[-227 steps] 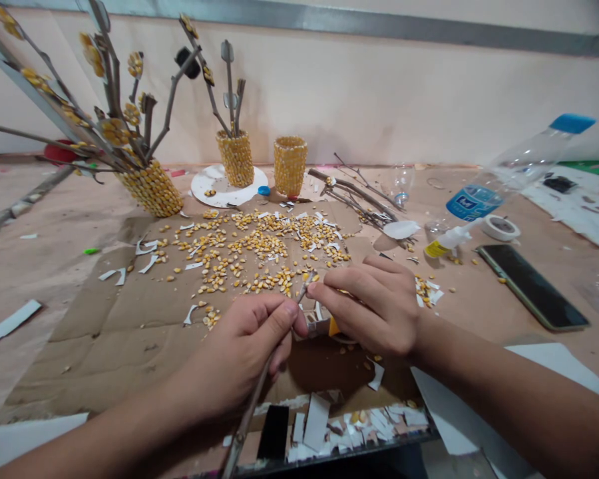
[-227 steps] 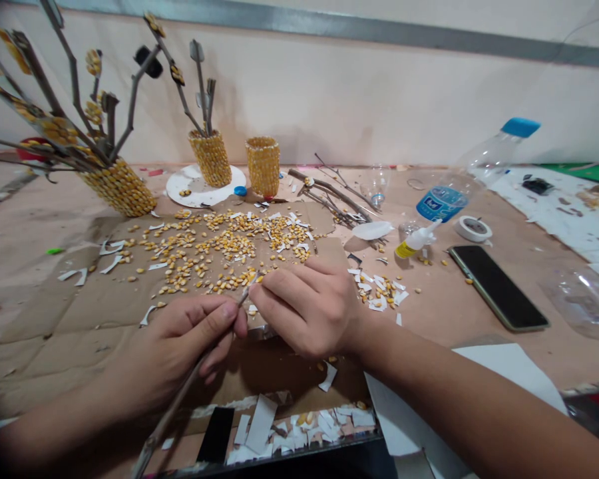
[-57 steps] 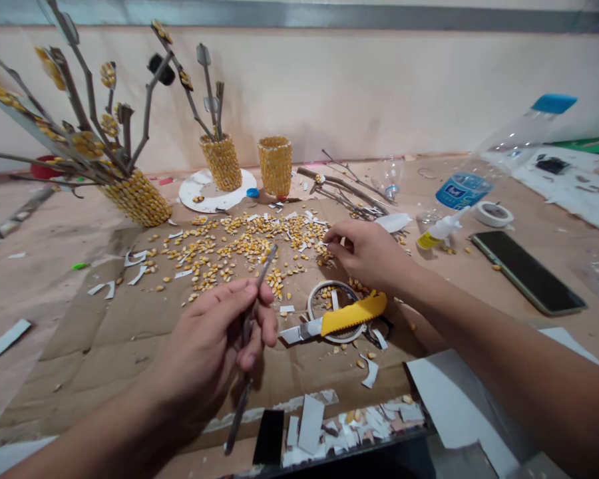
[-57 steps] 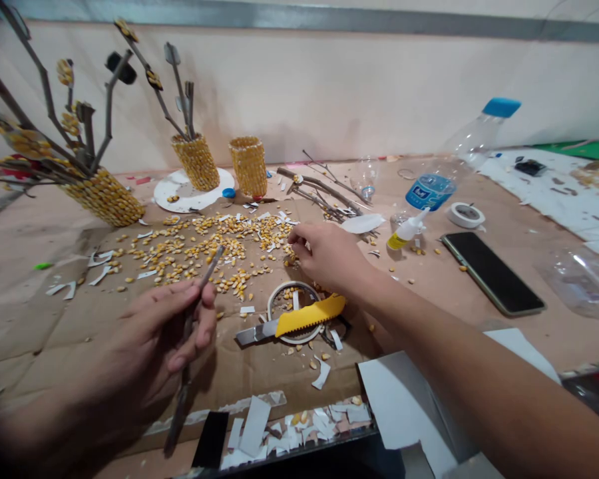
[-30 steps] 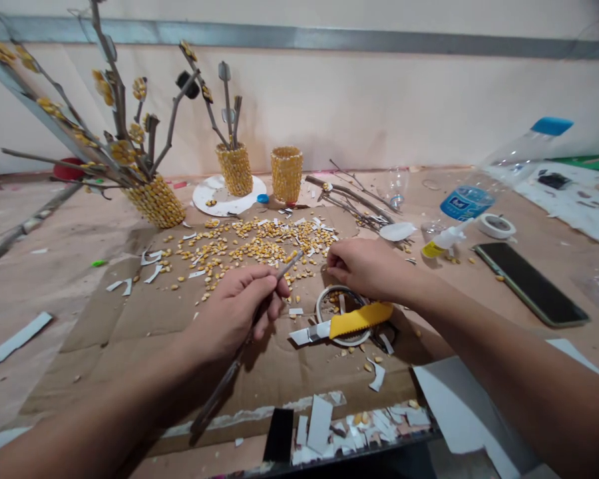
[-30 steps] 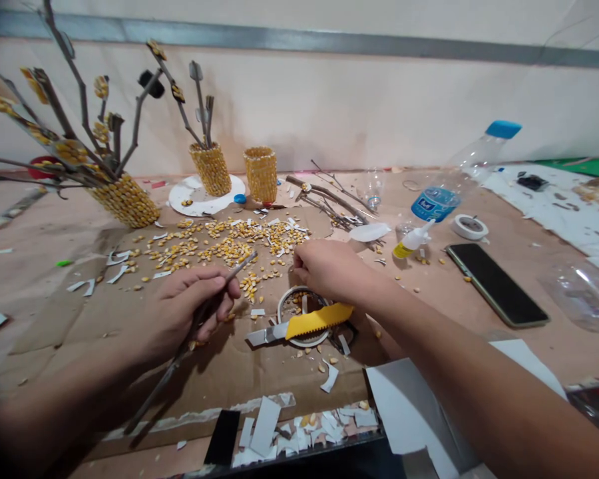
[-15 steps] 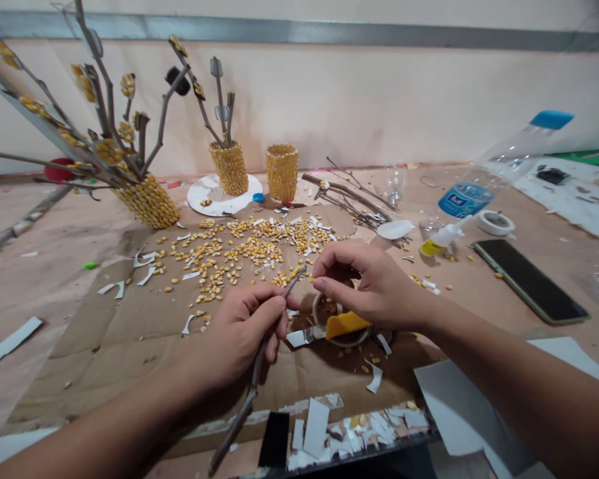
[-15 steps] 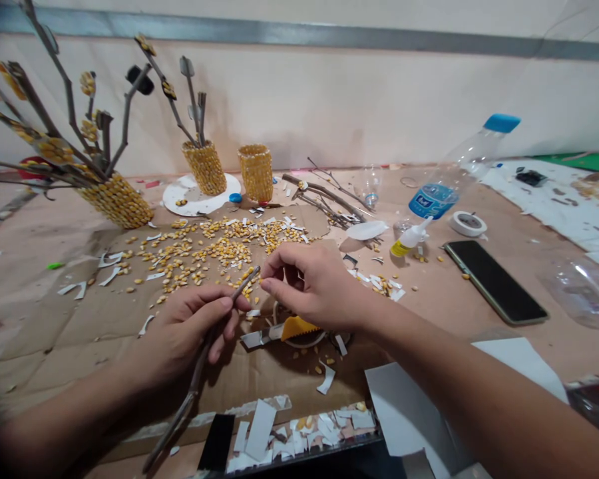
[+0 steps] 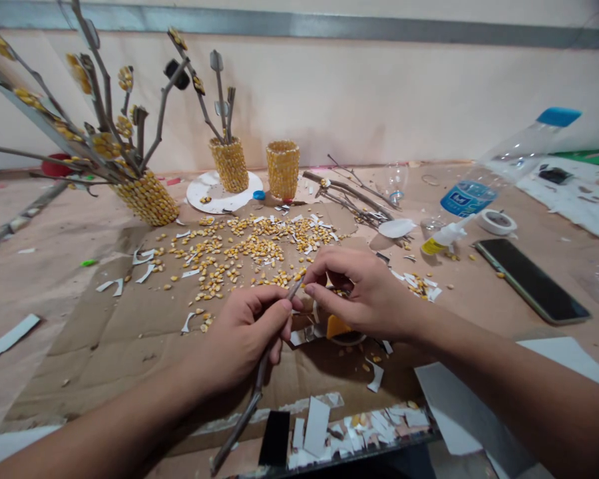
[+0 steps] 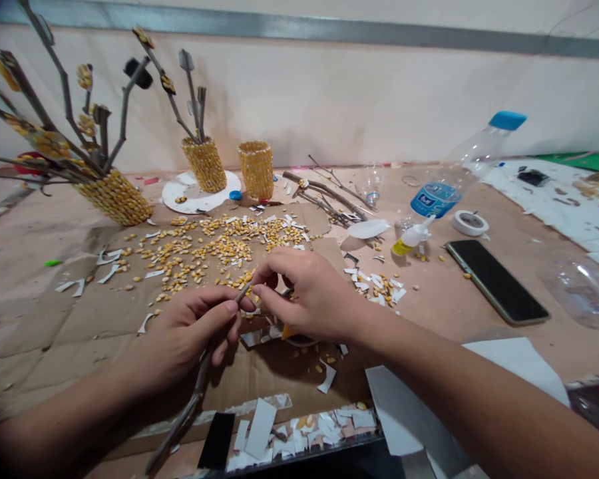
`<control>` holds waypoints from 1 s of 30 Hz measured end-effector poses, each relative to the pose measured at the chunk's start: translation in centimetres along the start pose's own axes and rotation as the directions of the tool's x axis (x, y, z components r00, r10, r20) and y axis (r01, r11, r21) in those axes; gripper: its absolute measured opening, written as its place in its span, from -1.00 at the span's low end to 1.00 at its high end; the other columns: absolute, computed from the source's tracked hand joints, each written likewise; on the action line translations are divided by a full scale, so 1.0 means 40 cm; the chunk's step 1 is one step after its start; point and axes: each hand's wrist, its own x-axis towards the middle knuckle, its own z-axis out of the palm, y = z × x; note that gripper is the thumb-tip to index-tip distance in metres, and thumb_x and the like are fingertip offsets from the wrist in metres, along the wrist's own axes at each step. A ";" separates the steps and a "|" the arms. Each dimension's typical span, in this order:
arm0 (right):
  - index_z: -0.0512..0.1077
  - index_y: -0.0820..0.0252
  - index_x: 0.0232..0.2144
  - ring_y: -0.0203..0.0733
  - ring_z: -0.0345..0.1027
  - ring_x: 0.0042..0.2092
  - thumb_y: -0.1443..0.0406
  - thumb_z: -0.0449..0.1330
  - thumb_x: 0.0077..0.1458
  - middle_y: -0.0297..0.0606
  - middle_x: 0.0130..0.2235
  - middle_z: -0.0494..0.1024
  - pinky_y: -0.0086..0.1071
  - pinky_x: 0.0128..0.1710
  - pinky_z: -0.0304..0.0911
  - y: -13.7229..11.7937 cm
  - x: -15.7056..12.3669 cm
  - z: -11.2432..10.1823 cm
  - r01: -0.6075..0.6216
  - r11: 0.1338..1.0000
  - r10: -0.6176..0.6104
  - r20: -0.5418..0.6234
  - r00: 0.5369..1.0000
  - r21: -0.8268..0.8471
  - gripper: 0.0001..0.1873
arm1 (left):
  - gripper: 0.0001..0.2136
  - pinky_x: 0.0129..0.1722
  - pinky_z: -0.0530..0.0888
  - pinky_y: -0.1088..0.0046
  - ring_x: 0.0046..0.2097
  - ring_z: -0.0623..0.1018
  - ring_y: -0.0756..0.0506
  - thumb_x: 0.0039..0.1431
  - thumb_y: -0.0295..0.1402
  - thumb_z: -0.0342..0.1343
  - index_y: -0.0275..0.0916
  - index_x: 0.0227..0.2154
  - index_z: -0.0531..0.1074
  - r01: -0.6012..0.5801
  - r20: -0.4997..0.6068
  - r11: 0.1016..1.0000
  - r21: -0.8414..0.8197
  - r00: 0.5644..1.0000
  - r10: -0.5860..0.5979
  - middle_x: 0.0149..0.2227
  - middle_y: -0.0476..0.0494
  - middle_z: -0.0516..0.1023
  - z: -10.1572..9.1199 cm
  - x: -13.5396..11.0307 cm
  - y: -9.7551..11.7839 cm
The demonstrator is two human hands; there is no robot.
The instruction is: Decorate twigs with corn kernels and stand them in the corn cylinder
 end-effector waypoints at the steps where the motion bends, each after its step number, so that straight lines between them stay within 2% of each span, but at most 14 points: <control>1: 0.51 0.22 -0.32 -0.33 0.33 -0.35 0.43 0.28 0.24 -0.37 -0.38 0.51 -0.41 -0.35 0.18 -0.001 0.000 0.000 -0.002 1.000 0.002 0.007 1.000 0.011 -0.93 | -0.66 -0.68 0.22 0.61 -0.70 0.29 0.06 0.35 -0.12 0.15 -0.20 -0.48 0.46 0.009 0.002 1.000 -0.004 1.000 -0.009 -0.71 0.09 0.34 0.001 -0.001 0.000; 5: 0.50 0.21 -0.32 -0.32 0.32 -0.35 0.43 0.28 0.23 -0.36 -0.37 0.52 -0.40 -0.34 0.18 -0.003 0.000 0.000 -0.022 0.999 0.022 0.010 1.000 0.024 -0.93 | -0.64 -0.69 0.23 0.58 -0.70 0.27 0.05 0.36 -0.09 0.14 -0.20 -0.49 0.44 0.046 -0.003 0.999 0.004 0.999 -0.046 -0.72 0.08 0.33 0.005 -0.004 0.004; 13: 0.44 0.16 -0.38 -0.29 0.27 -0.35 0.45 0.28 0.16 -0.38 -0.38 0.47 -0.36 -0.35 0.16 -0.009 -0.002 0.009 -0.050 0.999 0.051 -0.064 0.997 0.018 -0.87 | -0.71 -0.68 0.23 0.62 -0.65 0.27 0.07 0.34 -0.14 0.19 -0.21 -0.44 0.49 0.004 0.005 1.000 0.017 1.000 -0.004 -0.65 0.10 0.33 0.013 -0.010 0.011; 19: 0.46 0.16 -0.36 -0.29 0.30 -0.35 0.49 0.26 0.13 -0.39 -0.41 0.44 -0.37 -0.34 0.17 -0.008 -0.005 0.017 0.021 1.000 -0.021 -0.087 0.996 0.005 -0.86 | -0.69 -0.68 0.26 0.62 -0.66 0.29 0.08 0.31 -0.09 0.24 -0.20 -0.44 0.52 0.009 0.034 1.000 -0.015 0.999 -0.008 -0.64 0.10 0.35 0.013 -0.006 0.011; 23: 0.47 0.16 -0.36 -0.27 0.32 -0.34 0.49 0.27 0.10 -0.37 -0.39 0.45 -0.36 -0.32 0.19 -0.008 -0.008 0.016 0.047 0.998 -0.050 -0.080 0.995 -0.045 -0.86 | -0.75 -0.65 0.26 0.64 -0.62 0.33 0.09 0.28 -0.16 0.28 -0.22 -0.41 0.55 -0.012 0.018 1.000 -0.019 1.000 0.012 -0.57 0.07 0.42 0.017 -0.007 0.015; 30: 0.47 0.15 -0.37 -0.22 0.36 -0.31 0.42 0.26 0.14 -0.31 -0.35 0.49 -0.31 -0.29 0.23 -0.008 -0.006 0.016 0.048 0.995 -0.055 -0.082 0.995 -0.093 -0.91 | -0.66 -0.67 0.25 0.61 -0.65 0.29 0.06 0.31 -0.09 0.23 -0.21 -0.48 0.49 0.028 0.026 1.000 0.008 0.999 -0.028 -0.68 0.06 0.36 0.010 -0.012 0.006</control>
